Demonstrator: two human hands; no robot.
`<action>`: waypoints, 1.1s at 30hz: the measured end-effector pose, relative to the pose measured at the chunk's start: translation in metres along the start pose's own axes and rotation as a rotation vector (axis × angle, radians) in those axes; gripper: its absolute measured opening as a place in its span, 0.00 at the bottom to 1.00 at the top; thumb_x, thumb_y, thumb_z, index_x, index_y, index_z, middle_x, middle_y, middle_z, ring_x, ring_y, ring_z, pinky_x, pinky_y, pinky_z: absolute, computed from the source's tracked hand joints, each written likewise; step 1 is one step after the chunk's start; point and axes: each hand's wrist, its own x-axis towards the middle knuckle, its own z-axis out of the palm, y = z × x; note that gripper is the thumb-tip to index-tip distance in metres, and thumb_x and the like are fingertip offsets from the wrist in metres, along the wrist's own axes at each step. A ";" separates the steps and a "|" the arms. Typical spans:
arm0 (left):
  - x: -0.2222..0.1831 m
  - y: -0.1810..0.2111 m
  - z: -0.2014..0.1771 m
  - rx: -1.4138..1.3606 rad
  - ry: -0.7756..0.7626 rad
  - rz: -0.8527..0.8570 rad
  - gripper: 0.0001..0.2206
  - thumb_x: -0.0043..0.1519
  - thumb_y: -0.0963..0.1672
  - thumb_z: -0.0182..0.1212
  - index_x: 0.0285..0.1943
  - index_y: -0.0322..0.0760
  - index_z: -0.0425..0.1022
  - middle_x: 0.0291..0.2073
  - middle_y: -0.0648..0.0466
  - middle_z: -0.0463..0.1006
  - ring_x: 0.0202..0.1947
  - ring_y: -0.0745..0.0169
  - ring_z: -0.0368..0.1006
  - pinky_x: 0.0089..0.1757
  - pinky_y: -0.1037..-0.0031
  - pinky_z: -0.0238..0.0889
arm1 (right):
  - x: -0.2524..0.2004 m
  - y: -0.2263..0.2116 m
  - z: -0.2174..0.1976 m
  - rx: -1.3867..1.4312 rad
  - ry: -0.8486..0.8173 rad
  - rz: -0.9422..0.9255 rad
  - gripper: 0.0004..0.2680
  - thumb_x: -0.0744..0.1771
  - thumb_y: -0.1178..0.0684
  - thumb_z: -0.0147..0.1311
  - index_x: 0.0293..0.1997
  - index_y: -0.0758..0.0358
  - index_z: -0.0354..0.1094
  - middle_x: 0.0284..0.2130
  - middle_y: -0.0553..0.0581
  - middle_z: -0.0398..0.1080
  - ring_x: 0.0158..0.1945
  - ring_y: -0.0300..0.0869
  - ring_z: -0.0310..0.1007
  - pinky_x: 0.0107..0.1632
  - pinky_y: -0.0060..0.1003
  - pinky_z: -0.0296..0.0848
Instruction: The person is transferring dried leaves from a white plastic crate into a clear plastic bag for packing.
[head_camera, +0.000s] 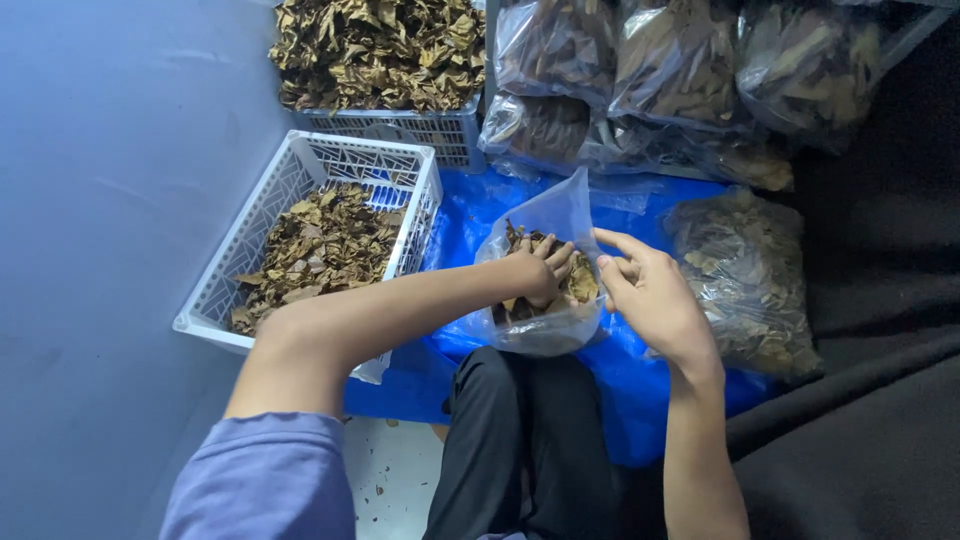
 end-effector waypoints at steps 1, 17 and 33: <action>0.004 -0.002 0.003 -0.071 -0.035 0.003 0.31 0.72 0.56 0.31 0.83 0.46 0.33 0.80 0.54 0.25 0.78 0.37 0.24 0.67 0.37 0.35 | 0.003 0.003 0.001 0.016 0.014 -0.016 0.17 0.69 0.56 0.44 0.66 0.56 0.68 0.14 0.57 0.72 0.22 0.42 0.65 0.29 0.38 0.66; 0.084 -0.015 0.029 -0.221 0.109 0.024 0.26 0.68 0.52 0.43 0.75 0.46 0.59 0.75 0.50 0.55 0.72 0.32 0.49 0.56 0.27 0.48 | 0.012 0.005 -0.006 -0.029 0.090 0.028 0.18 0.69 0.55 0.45 0.69 0.58 0.65 0.16 0.59 0.72 0.24 0.43 0.67 0.30 0.42 0.66; 0.003 -0.002 -0.025 -0.293 0.187 0.054 0.25 0.70 0.53 0.39 0.77 0.49 0.54 0.76 0.53 0.52 0.74 0.39 0.47 0.55 0.24 0.55 | 0.003 -0.008 -0.001 -0.057 0.129 0.050 0.17 0.70 0.57 0.45 0.69 0.58 0.66 0.16 0.61 0.72 0.23 0.45 0.67 0.30 0.42 0.66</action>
